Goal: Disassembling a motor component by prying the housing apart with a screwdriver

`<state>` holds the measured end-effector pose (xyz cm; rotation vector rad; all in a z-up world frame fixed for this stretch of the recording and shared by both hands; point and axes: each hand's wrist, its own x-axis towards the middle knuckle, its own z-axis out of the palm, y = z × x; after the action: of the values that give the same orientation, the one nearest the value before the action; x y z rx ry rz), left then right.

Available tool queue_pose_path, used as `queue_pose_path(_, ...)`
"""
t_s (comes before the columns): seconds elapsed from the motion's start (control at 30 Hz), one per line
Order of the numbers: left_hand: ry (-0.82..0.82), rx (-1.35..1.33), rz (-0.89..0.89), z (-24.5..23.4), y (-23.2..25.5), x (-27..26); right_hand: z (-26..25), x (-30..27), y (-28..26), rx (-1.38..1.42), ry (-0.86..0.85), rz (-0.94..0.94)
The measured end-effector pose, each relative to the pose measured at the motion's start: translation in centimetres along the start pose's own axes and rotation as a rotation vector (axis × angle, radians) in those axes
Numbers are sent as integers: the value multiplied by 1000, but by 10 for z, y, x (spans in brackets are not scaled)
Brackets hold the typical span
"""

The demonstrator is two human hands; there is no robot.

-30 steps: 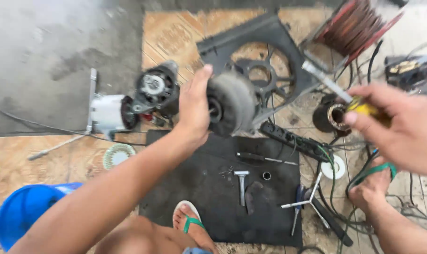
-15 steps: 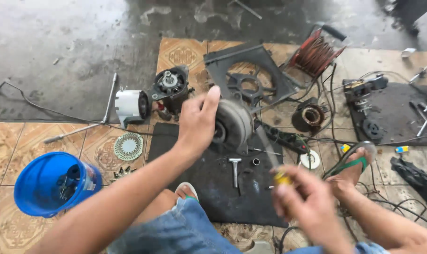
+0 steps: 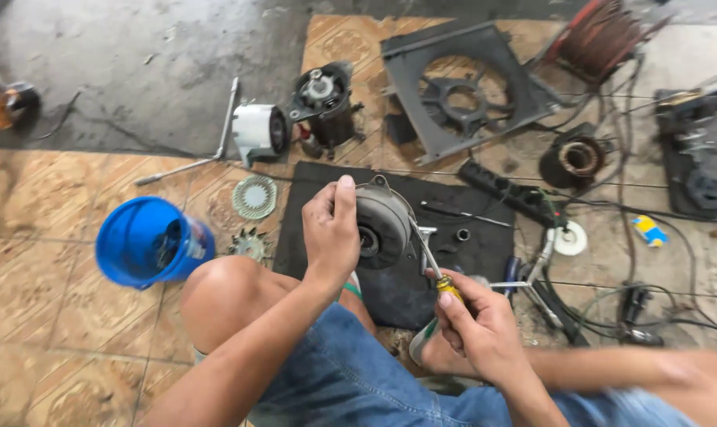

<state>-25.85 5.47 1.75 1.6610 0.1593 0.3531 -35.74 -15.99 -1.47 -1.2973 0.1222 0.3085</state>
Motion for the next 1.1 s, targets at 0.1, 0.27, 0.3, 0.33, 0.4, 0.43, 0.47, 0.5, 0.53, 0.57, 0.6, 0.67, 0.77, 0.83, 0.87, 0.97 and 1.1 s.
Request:
queue_pose_path(0.1, 36, 89, 21, -5, 1, -5, -10, 15, 7, -95, -73, -39)
queue_pose_path(0.27, 90, 197, 12, -6, -6, -3, -13, 39, 13, -268, -70, -77)
queue_pose_path(0.3, 104, 242, 9, -6, -7, -1, -11, 45, 14, -415, -25, -153)
queue_pose_path(0.33, 107, 247, 6, -5, -12, 2, -5, 48, 11, -412, -29, -150)
queue_pose_path(0.4, 157, 162, -78, -4, -22, 5, 7, 52, 7, -649, 72, -247)
queue_pose_path(0.43, 158, 171, -86, -4, -27, 7, 10, 56, 11, -643, 68, -237)
queue_pose_path(0.47, 166, 186, -97, -3, -32, 9, 12, 59, 15, -700, 84, -300)
queue_pose_path(0.5, 174, 201, -108, -2, -36, 11, 14, 61, 18, -757, 100, -362)
queue_pose_path(0.53, 164, 201, -106, -2, -39, 12, 15, 63, 24, -755, 110, -362)
queue_pose_path(0.57, 169, 207, -95, -3, -42, 14, 15, 65, 29, -738, 105, -392)
queue_pose_path(0.6, 173, 209, -89, -2, -45, 13, 14, 65, 34, -726, 102, -420)
queue_pose_path(0.67, 171, 208, -116, 1, -51, 17, 6, 74, 30, -549, 67, -133)
queue_pose_path(0.77, 173, 196, -167, 2, -53, 16, -4, 78, 42, -287, 13, 144)
queue_pose_path(0.83, 181, 183, -180, 5, -53, 20, -9, 87, 49, -211, -13, 130)
queue_pose_path(0.87, 154, 245, -167, 5, -54, 20, -10, 90, 52, -273, 8, 127)
queue_pose_path(0.97, 123, 377, -252, 6, -51, 18, -9, 96, 55, -492, 37, 13)
queue_pose_path(1.1, 139, 445, -259, 10, -65, 15, 3, 91, 47, -793, 116, -316)
